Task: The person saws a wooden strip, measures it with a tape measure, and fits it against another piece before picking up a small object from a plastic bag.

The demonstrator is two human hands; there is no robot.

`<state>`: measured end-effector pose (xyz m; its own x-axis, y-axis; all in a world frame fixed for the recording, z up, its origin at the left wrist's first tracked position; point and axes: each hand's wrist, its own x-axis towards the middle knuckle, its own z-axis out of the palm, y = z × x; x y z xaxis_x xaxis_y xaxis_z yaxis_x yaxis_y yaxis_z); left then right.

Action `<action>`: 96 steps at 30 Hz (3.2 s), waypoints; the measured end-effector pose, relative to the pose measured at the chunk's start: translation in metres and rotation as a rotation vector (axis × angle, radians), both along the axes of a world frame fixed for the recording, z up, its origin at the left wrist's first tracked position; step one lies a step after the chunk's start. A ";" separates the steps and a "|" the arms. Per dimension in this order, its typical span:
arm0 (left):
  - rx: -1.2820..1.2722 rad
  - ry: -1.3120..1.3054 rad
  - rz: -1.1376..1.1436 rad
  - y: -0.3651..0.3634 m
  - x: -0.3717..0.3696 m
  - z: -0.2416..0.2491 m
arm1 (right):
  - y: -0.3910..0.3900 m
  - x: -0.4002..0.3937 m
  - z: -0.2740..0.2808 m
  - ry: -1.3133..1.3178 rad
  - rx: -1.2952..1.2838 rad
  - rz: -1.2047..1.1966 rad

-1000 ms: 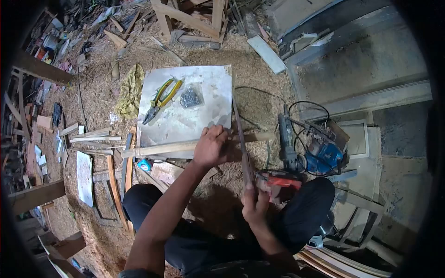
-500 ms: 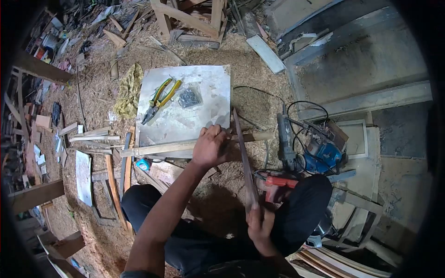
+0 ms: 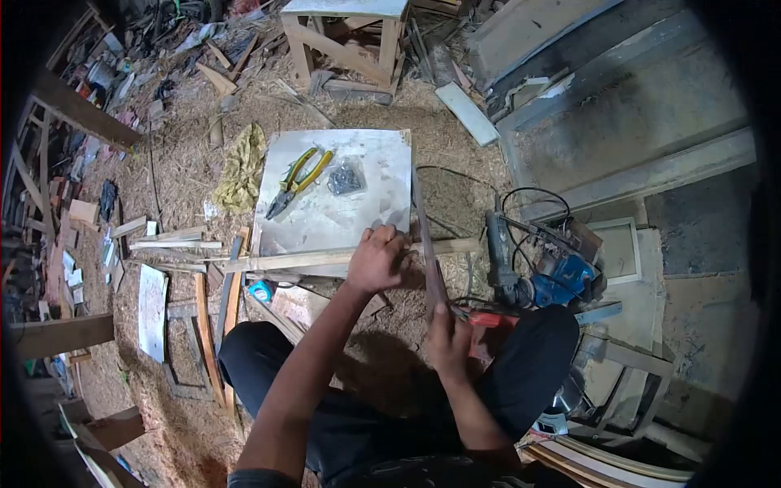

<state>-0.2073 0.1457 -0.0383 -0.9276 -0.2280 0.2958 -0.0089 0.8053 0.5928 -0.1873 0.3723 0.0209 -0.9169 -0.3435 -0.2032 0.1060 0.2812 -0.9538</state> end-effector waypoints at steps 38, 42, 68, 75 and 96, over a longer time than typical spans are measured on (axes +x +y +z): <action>0.059 -0.103 -0.009 0.001 0.002 0.016 | -0.017 -0.005 -0.006 0.003 0.055 -0.012; 0.038 -0.024 -0.005 -0.002 -0.002 0.011 | 0.049 0.039 0.006 0.004 -0.046 0.042; 0.066 -0.004 0.039 -0.011 -0.010 0.010 | 0.030 0.031 -0.005 -0.117 -0.071 -0.006; 0.089 -0.021 -0.013 0.000 -0.006 0.012 | 0.081 0.083 0.010 -0.186 -0.085 -0.070; -0.127 0.048 -0.203 -0.009 -0.021 0.022 | 0.076 0.099 -0.021 -0.120 -0.164 -0.118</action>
<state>-0.2287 0.1366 -0.0161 -0.9348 0.0039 0.3551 0.1868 0.8559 0.4823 -0.0886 0.4478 -0.0005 -0.9253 -0.2730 -0.2632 0.2441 0.1024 -0.9643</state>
